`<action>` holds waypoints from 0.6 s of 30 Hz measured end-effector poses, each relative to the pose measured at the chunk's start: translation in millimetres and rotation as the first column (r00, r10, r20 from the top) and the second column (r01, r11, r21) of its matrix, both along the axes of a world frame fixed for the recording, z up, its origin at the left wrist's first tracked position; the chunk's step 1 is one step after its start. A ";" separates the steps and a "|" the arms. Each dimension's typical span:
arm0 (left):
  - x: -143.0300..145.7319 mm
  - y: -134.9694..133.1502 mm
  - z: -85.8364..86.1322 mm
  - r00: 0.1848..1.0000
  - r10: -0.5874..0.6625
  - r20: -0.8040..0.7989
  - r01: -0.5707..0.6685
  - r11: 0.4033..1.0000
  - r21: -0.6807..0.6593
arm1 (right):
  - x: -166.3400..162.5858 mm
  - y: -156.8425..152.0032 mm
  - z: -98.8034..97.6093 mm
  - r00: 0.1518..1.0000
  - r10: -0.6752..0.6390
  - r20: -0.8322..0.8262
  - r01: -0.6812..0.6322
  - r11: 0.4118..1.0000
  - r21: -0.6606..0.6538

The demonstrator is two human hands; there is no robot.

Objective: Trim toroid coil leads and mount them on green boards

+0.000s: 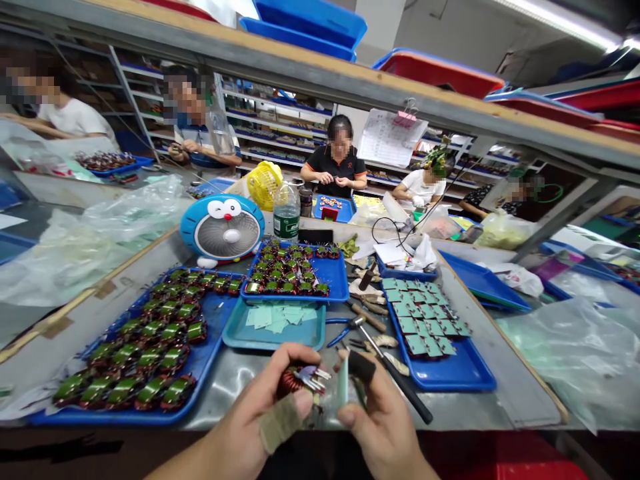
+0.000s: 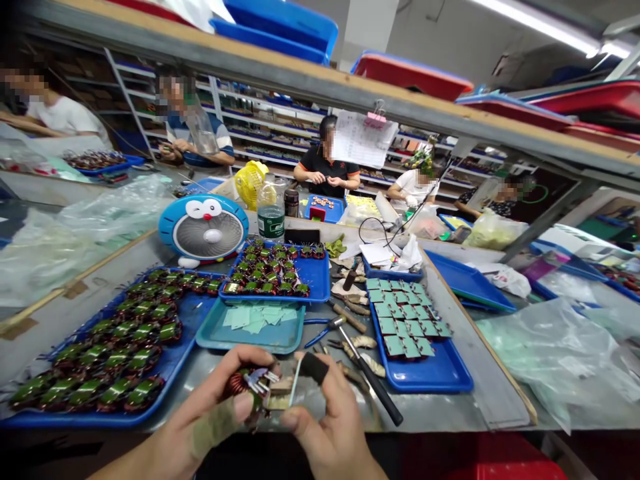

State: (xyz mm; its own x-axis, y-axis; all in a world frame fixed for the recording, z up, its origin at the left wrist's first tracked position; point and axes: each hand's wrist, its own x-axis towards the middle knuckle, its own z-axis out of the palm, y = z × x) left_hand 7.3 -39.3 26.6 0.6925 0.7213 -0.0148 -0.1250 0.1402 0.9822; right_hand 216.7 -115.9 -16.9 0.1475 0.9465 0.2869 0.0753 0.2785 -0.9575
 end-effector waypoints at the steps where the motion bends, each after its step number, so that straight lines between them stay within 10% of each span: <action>1: -1.2 0.8 4.4 0.999 0.006 -0.039 -0.001 0.991 0.134 | -0.7 -2.3 -0.5 0.999 0.012 0.049 -0.013 1.000 0.020; 7: 7.2 10.8 23.3 0.996 -0.071 -0.061 0.093 0.775 0.625 | -11.9 -7.2 1.2 0.992 0.079 -0.099 -0.079 0.997 -0.002; 18: 17.9 16.8 25.8 0.993 -0.114 -0.027 0.096 0.654 0.750 | -8.4 -19.7 -12.4 0.977 0.060 -0.205 -0.069 0.997 -0.037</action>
